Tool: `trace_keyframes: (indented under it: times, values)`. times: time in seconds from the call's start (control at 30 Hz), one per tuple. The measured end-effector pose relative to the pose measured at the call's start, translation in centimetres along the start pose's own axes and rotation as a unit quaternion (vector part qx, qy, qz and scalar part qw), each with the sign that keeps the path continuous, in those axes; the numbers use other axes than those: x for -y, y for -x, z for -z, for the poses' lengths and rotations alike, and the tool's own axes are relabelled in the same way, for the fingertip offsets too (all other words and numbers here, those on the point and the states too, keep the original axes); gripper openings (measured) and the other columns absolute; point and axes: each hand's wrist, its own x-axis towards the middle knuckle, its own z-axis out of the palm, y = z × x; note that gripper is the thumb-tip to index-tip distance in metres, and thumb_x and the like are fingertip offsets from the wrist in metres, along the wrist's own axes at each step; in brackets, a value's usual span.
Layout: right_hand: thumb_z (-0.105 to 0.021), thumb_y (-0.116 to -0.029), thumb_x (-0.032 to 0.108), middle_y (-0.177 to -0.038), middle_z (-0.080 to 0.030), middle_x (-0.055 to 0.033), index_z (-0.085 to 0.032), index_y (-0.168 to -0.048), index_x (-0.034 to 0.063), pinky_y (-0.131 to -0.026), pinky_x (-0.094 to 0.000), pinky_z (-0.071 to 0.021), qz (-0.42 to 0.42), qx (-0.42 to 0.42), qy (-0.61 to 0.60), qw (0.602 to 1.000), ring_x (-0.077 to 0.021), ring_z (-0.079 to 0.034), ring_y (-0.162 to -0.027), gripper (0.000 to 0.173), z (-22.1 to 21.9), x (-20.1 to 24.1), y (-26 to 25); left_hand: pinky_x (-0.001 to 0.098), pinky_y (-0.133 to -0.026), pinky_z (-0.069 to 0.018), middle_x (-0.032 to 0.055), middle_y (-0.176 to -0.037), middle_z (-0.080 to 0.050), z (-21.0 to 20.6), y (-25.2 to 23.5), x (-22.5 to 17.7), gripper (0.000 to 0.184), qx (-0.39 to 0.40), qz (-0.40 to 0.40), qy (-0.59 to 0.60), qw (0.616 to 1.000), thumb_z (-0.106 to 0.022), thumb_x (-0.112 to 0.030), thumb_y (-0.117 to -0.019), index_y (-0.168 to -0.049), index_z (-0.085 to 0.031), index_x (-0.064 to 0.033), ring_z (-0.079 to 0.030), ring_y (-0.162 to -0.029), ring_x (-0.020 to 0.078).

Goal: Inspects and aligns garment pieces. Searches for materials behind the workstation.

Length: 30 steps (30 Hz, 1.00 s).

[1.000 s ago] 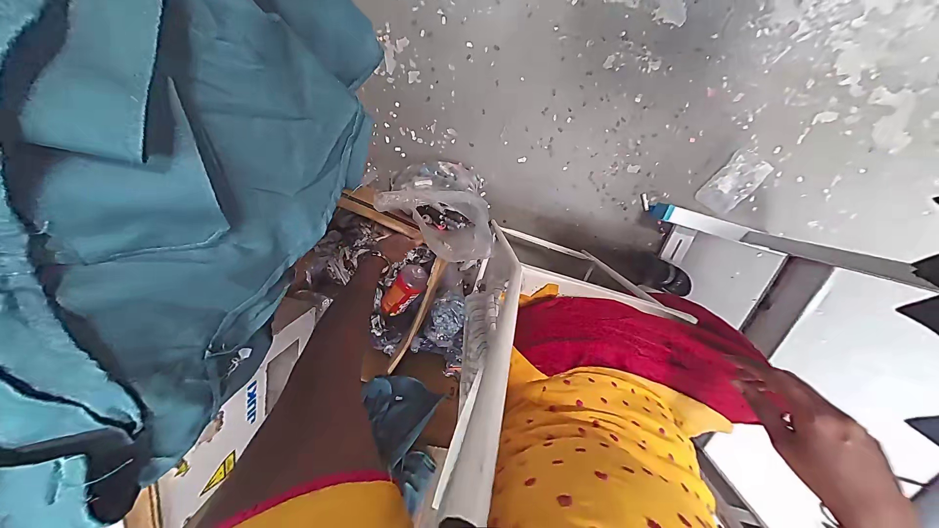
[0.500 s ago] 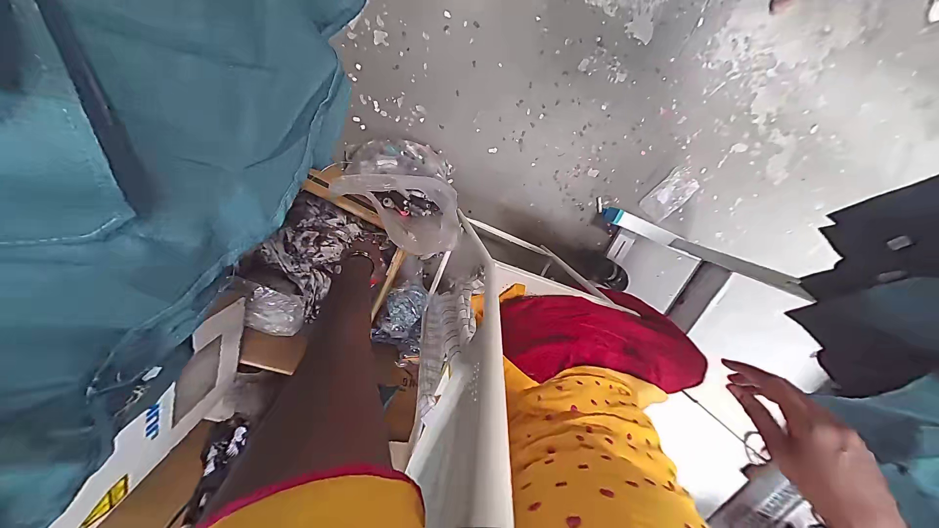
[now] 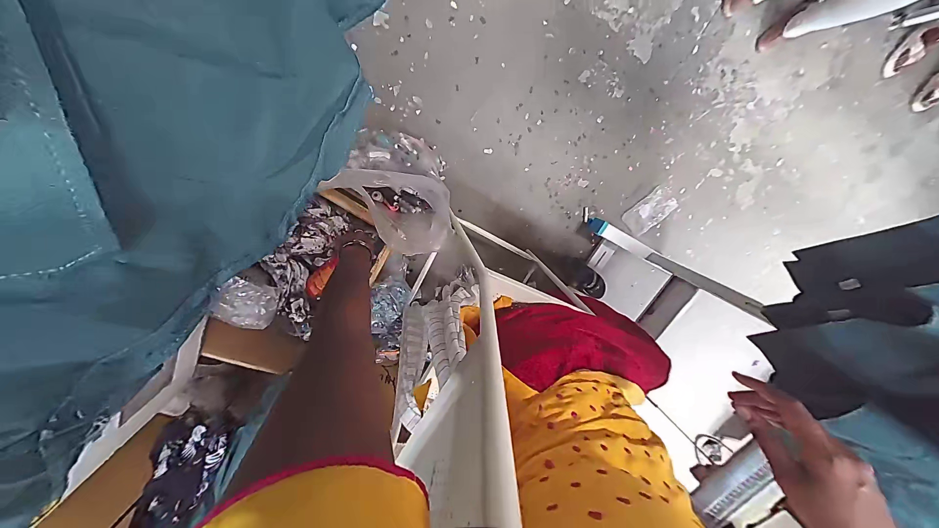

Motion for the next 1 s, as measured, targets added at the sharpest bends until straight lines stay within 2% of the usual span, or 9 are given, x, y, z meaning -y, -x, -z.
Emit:
trace_keyframes:
  times: [0.17, 0.3, 0.47, 0.57, 0.73, 0.8, 0.87, 0.93, 1.0]
  values:
    - [-0.056, -0.1038, 0.017, -0.109, -0.072, -0.0244, -0.056, -0.138, -0.0077, -0.092, -0.0464, -0.0581, -0.001, -0.002, -0.026, 1.0, -0.0335, -0.073, -0.097, 0.042, -1.2, -0.6, -1.4, 0.0635, -0.104, -0.0448, 0.0284, -0.13, -0.062, -1.9, -2.7, 4.0, 0.057, -0.008, -0.093, 0.079, 0.992, -0.072, -0.042, -0.0915, -0.124, -0.064, 0.0045, -0.058, -0.125, 0.0441]
    - [-0.056, -0.1025, 0.015, -0.109, -0.072, -0.0246, -0.053, -0.14, -0.0082, -0.091, -0.0472, -0.058, -0.005, -0.005, -0.056, 0.998, -0.0338, -0.073, -0.097, 0.044, -3.4, -1.1, -1.3, 0.0562, -0.11, -0.0415, 0.0315, -0.132, -0.06, -0.1, 2.1, 7.4, 0.045, 0.086, -0.218, 0.228, 0.945, -0.054, -0.028, -0.1077, -0.135, -0.058, 0.0085, -0.058, -0.125, 0.0429]
    - [-0.056, -0.1018, 0.015, -0.11, -0.072, -0.0239, -0.052, -0.143, -0.0056, -0.087, -0.0528, -0.0588, -0.014, -0.001, -0.085, 0.996, -0.0357, -0.074, -0.096, 0.046, -7.2, -1.3, -1.6, 0.034, -0.109, -0.0448, 0.0139, -0.15, -0.051, 4.6, 12.6, 6.5, 0.049, 0.204, -0.216, 0.514, 0.805, -0.036, -0.026, -0.1098, -0.154, -0.037, -0.0063, -0.056, -0.13, 0.0203]
    - [-0.056, -0.1023, 0.021, -0.11, -0.073, -0.0212, -0.054, -0.142, -0.0037, -0.085, -0.0585, -0.0581, 0.012, -0.01, -0.09, 0.996, -0.0374, -0.073, -0.096, 0.046, -8.9, -0.5, -2.9, 0.0371, -0.114, -0.0426, 0.0075, -0.149, -0.055, 5.5, 18.0, 1.6, 0.067, 0.219, -0.349, 0.563, 0.716, -0.054, -0.05, -0.1002, -0.149, -0.046, -0.0043, -0.054, -0.134, 0.0187]
    - [-0.071, -0.092, 0.05, -0.15, -0.049, -0.019, -0.026, -0.156, -0.0038, -0.103, -0.0293, -0.0544, 0.079, -0.035, -0.283, 0.955, -0.0136, -0.06, -0.128, 0.095, -9.4, 3.3, -6.7, 0.0348, -0.118, -0.0368, 0.0144, -0.147, -0.056, 7.9, 27.3, -10.6, 0.083, 0.369, -0.709, 0.371, 0.474, -0.045, -0.063, -0.1002, -0.141, -0.054, 0.0087, -0.049, -0.14, 0.0174]
    - [-0.081, -0.0847, 0.033, -0.134, -0.062, -0.0143, -0.047, -0.141, -0.0103, -0.104, -0.0213, -0.0471, 0.048, -0.041, -0.379, 0.923, -0.0025, -0.059, -0.12, 0.079, -8.8, 6.4, -5.7, 0.033, -0.113, -0.0423, 0.0161, -0.141, -0.061, 8.9, 30.7, -13.9, 0.084, 0.374, -0.787, 0.285, 0.4, -0.043, -0.065, -0.0987, -0.136, -0.06, 0.0089, -0.056, -0.134, 0.0166]
    - [-0.065, -0.0969, 0.016, -0.103, -0.075, -0.0035, -0.071, -0.112, -0.0075, -0.092, -0.0154, -0.0502, 0.085, 0.001, -0.448, 0.89, 0.0052, -0.065, -0.098, 0.029, -6.9, 11.1, -4.9, 0.0271, -0.102, -0.0495, 0.0104, -0.129, -0.07, 8.6, 33.3, -15.9, 0.071, 0.339, -0.82, 0.257, 0.383, -0.052, -0.06, -0.0967, -0.125, -0.071, 0.0027, -0.065, -0.119, 0.0109]
    - [-0.051, -0.1071, 0.036, -0.105, -0.072, 0.0084, -0.069, -0.116, 0.0016, -0.093, -0.0094, -0.0466, 0.27, 0.071, -0.507, 0.816, 0.0134, -0.06, -0.102, 0.04, -4.8, 16.4, -7.8, 0.0274, -0.093, -0.0511, 0.0072, -0.123, -0.073, 9.5, 34.2, -16.9, 0.053, 0.29, -0.847, 0.224, 0.385, -0.059, -0.046, -0.0957, -0.119, -0.074, -0.001, -0.067, -0.113, 0.0093]
    - [-0.065, -0.0999, 0.033, -0.098, -0.07, 0.0082, -0.068, -0.11, 0.0002, -0.088, -0.0064, -0.0454, 0.311, 0.065, -0.537, 0.782, 0.0127, -0.06, -0.096, 0.035, -2.4, 21.1, -10.6, 0.0289, -0.102, -0.0468, 0.0113, -0.135, -0.066, 10.4, 34.0, -17.2, 0.058, 0.303, -0.843, 0.237, 0.377, -0.063, -0.039, -0.0921, -0.133, -0.066, 0.0023, -0.061, -0.125, 0.0143]
